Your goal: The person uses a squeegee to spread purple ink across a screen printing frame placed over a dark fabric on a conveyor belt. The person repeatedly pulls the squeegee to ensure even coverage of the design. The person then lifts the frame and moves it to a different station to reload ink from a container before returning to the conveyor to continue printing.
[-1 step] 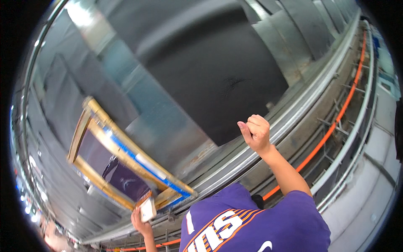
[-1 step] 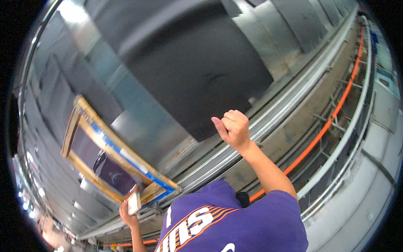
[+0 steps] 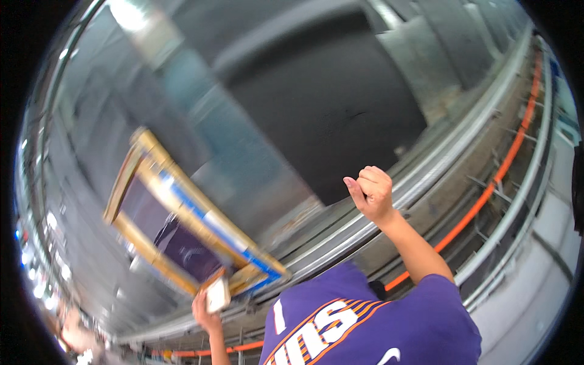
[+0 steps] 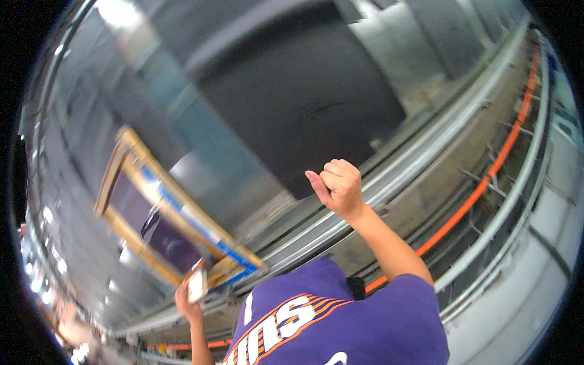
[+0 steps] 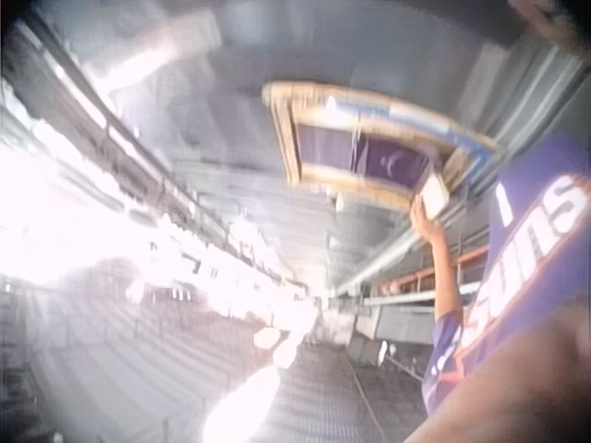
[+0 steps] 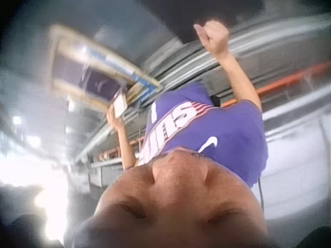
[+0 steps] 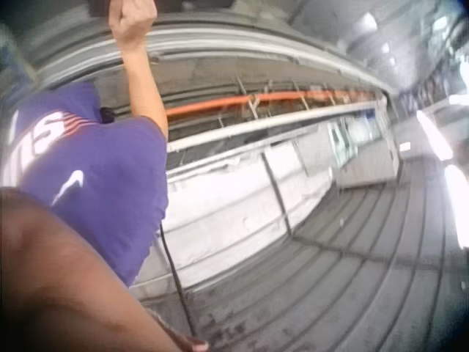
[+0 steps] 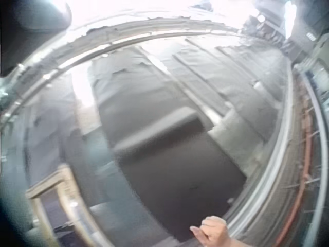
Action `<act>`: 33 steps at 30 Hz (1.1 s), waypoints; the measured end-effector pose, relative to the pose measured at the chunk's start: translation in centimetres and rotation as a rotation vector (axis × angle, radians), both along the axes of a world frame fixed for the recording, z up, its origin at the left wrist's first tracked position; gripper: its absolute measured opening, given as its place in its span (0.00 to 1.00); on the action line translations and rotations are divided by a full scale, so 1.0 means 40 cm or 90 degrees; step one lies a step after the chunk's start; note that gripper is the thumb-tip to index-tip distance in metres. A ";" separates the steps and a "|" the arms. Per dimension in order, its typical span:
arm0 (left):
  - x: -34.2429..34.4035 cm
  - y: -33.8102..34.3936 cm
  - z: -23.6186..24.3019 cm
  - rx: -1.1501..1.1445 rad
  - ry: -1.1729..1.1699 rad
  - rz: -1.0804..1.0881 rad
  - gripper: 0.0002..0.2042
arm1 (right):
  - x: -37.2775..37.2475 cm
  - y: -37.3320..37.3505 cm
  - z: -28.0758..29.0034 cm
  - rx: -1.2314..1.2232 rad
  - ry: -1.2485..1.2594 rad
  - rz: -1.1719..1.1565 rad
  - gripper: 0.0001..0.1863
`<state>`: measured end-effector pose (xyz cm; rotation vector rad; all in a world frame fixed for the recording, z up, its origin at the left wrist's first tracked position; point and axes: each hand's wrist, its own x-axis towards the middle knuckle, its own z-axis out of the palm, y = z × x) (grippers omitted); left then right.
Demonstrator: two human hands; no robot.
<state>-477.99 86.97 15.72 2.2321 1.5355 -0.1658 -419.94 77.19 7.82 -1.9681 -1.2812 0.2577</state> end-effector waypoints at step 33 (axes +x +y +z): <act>-0.054 0.093 -0.070 0.107 -0.262 -0.106 0.25 | -0.617 0.418 -0.073 -0.064 0.138 -0.065 0.13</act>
